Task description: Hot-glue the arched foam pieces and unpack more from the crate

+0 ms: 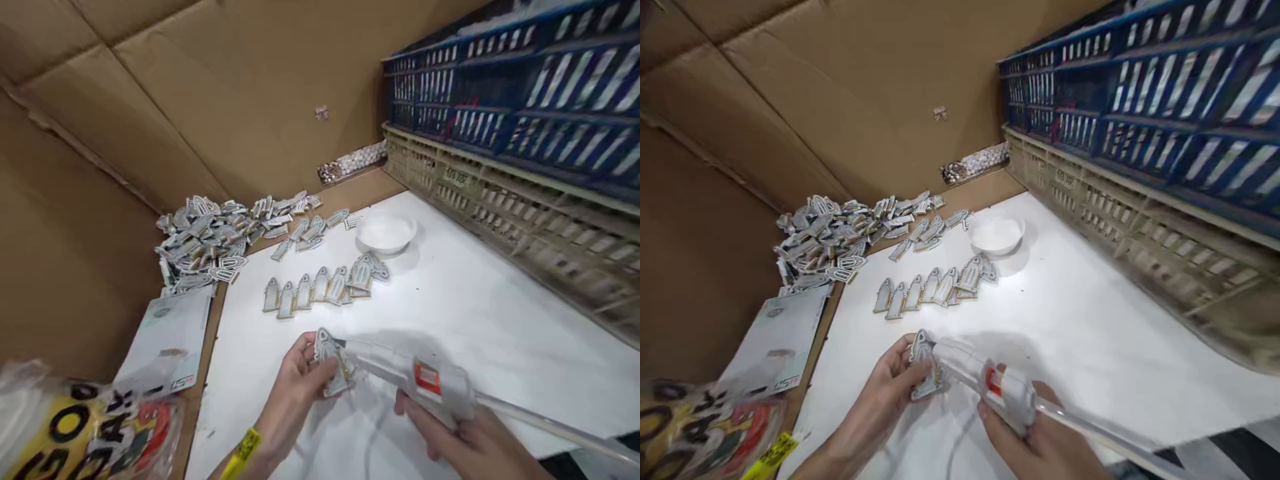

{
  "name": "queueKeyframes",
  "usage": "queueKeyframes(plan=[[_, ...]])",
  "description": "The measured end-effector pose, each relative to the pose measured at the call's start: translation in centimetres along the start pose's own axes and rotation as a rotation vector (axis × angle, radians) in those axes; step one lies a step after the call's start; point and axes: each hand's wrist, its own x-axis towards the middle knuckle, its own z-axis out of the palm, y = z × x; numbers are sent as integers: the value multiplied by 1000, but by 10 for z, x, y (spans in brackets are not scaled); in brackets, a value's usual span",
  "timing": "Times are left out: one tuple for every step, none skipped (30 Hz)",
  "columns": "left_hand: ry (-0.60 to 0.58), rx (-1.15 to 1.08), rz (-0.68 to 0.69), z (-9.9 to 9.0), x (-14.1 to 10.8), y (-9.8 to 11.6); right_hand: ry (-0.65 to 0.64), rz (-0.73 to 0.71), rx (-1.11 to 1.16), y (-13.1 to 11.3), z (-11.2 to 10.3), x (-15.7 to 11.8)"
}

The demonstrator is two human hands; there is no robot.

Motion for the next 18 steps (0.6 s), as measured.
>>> queueKeyframes(plan=[[-5,8,7,-1,0,-1,-1,-17,-11,0,0,1],[-7,12,11,-2,-1,-2,0,-32,-21,-1,0,1],[-8,13,14,-3,-1,-2,3,-44,-30,-1,0,2],[-8,10,14,-4,-1,-2,8,-56,-37,-2,0,2],[-6,4,16,-5,-1,-2,16,-65,-48,-2,0,2],[-2,-4,13,-5,-1,-2,27,-72,-52,-3,1,2],[5,-11,4,-5,-1,-1,41,-79,-48,-2,1,2],[14,-19,-13,-5,0,0,58,-84,-38,-2,1,1],[33,-26,-31,-5,0,1,76,-88,-24,-1,2,1],[56,-37,-48,-5,1,2,94,-89,-8,0,3,0],[79,-52,-61,-5,1,3,111,-84,11,1,5,0],[98,-71,-70,-5,2,4,121,-75,32,3,6,-1],[107,-89,-77,-5,2,5,125,-64,50,4,8,-1],[106,-103,-80,-5,2,6,121,-55,62,5,9,-1],[95,-110,-81,-6,3,6,111,-53,63,5,10,-2],[79,-113,-82,-6,2,6,99,-59,51,5,10,-2],[61,-113,-80,-7,2,6,88,-73,29,4,11,-2],[46,-111,-78,-7,2,6,82,-88,6,3,10,-1]])
